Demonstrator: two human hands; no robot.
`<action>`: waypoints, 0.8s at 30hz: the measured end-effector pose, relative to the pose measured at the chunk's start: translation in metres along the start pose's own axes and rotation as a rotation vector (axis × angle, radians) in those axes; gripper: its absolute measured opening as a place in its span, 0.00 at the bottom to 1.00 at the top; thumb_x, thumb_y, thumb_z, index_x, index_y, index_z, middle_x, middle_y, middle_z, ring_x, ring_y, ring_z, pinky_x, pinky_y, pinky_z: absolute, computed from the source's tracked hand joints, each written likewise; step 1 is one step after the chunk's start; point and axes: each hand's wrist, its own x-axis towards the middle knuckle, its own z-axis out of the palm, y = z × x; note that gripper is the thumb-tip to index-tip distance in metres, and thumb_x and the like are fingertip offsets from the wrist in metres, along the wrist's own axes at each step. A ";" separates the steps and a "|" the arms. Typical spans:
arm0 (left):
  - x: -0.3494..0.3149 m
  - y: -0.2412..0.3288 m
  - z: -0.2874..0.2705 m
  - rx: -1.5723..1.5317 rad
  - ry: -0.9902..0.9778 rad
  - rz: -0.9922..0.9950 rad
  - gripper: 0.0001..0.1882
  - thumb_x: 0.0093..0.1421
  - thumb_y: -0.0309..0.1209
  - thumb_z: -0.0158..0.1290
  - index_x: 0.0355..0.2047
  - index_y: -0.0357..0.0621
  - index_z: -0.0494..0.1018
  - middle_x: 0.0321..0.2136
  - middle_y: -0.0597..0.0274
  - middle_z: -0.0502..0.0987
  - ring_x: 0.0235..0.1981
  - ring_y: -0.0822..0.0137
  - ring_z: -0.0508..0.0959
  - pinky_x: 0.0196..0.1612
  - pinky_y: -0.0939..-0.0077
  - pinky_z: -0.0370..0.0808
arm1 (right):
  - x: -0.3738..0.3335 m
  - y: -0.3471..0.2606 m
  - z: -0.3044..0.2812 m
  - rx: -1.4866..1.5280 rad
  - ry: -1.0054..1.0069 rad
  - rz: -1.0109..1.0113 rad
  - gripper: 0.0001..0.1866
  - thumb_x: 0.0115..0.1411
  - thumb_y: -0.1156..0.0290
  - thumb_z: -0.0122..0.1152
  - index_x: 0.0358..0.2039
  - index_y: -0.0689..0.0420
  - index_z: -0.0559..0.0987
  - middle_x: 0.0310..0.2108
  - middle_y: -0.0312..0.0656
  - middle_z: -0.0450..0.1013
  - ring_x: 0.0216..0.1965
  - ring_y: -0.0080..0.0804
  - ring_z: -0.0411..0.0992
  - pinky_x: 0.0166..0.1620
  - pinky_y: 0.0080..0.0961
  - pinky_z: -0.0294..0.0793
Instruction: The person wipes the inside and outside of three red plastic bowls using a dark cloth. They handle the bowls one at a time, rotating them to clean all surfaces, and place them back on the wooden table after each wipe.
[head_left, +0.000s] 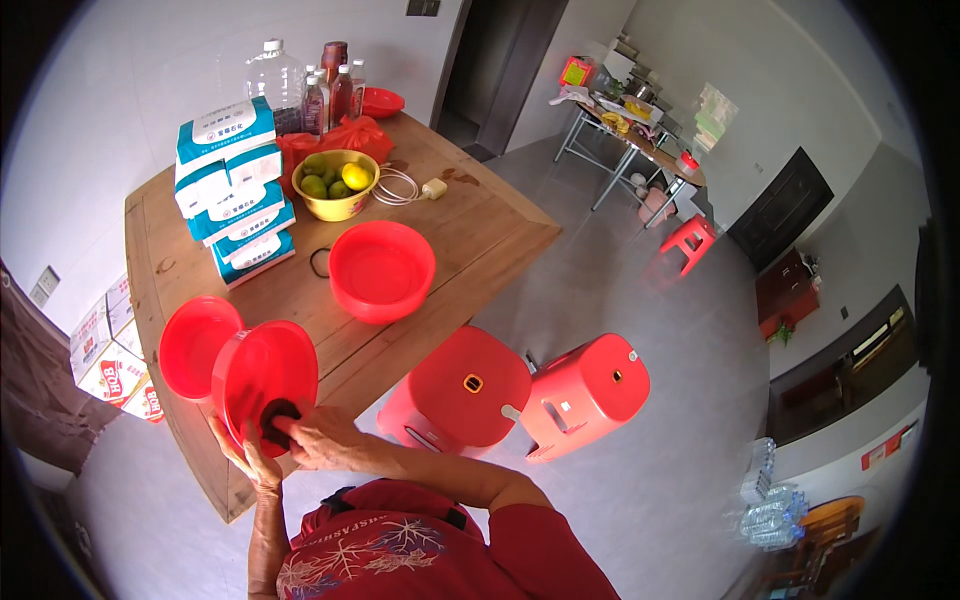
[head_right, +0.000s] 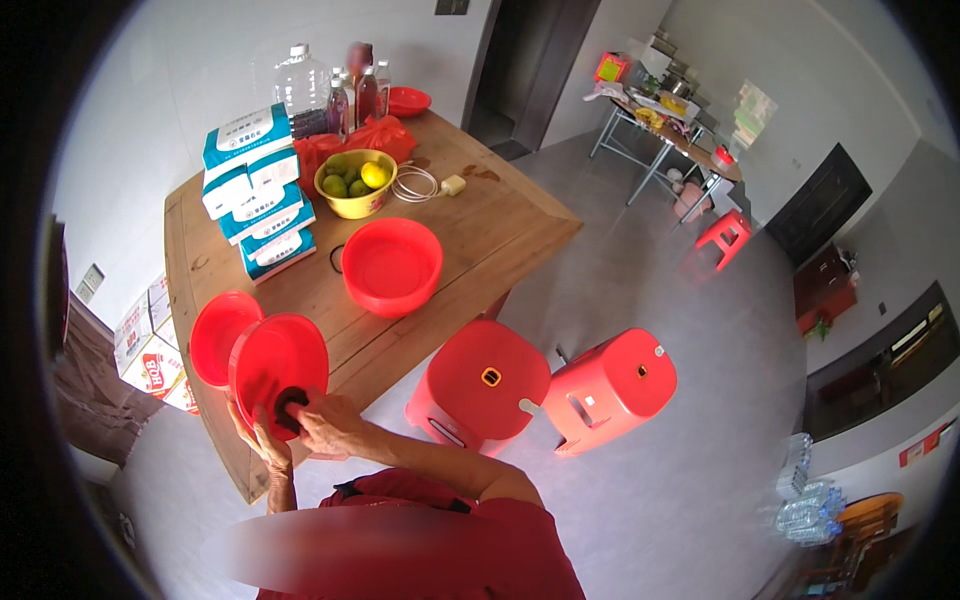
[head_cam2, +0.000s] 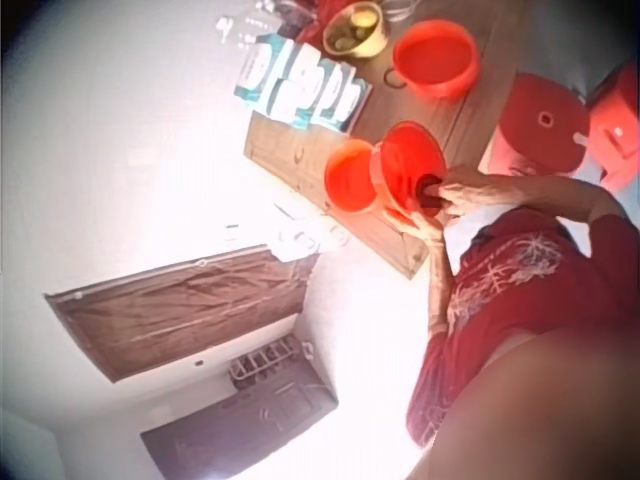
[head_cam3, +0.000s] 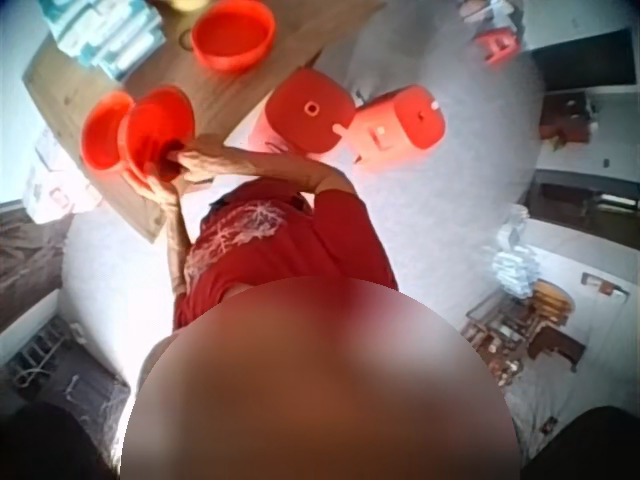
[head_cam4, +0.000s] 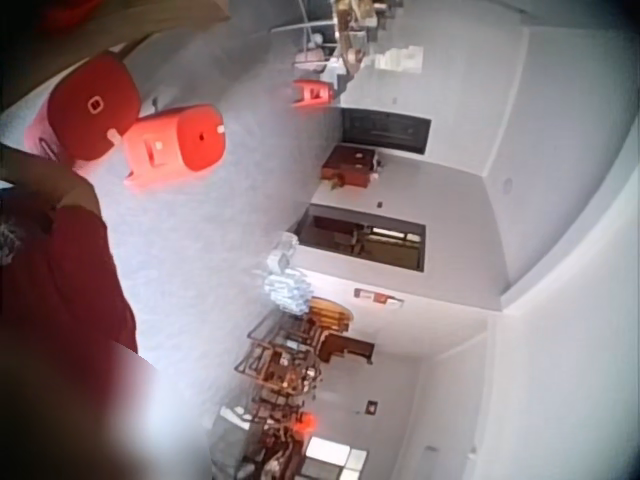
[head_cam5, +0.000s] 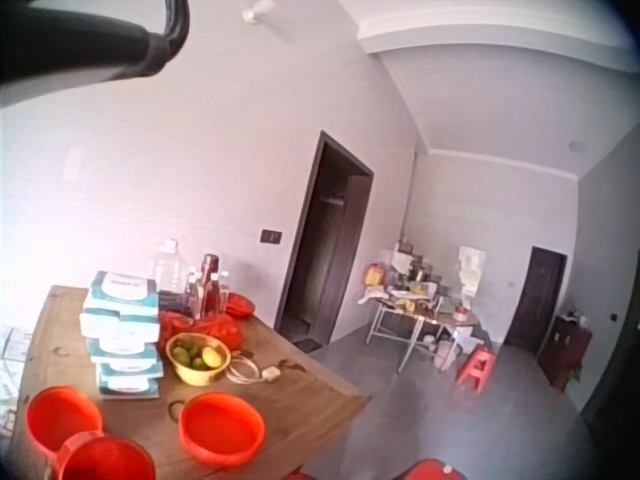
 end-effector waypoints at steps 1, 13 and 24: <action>0.000 0.000 -0.003 0.021 -0.007 -0.030 0.33 0.62 0.40 0.45 0.62 0.37 0.49 0.61 0.50 0.52 0.55 0.57 0.63 0.58 0.63 0.60 | 0.002 -0.012 -0.009 0.091 0.037 -0.060 0.20 0.44 0.69 0.60 0.42 0.50 0.73 0.36 0.49 0.68 0.27 0.48 0.73 0.29 0.40 0.74; 0.007 0.027 -0.015 -0.108 -0.157 -0.155 0.31 0.60 0.27 0.48 0.61 0.36 0.49 0.60 0.46 0.53 0.60 0.57 0.57 0.60 0.62 0.58 | 0.002 0.022 -0.010 -0.345 0.139 -0.179 0.12 0.52 0.73 0.51 0.36 0.63 0.76 0.47 0.56 0.63 0.48 0.53 0.65 0.38 0.41 0.73; 0.025 0.089 0.003 -0.167 -0.152 -0.233 0.21 0.56 0.39 0.52 0.42 0.36 0.64 0.35 0.58 0.71 0.36 0.69 0.68 0.42 0.72 0.67 | 0.011 -0.019 -0.026 0.175 -0.012 -0.213 0.13 0.42 0.69 0.61 0.31 0.59 0.75 0.36 0.49 0.65 0.37 0.47 0.67 0.37 0.41 0.71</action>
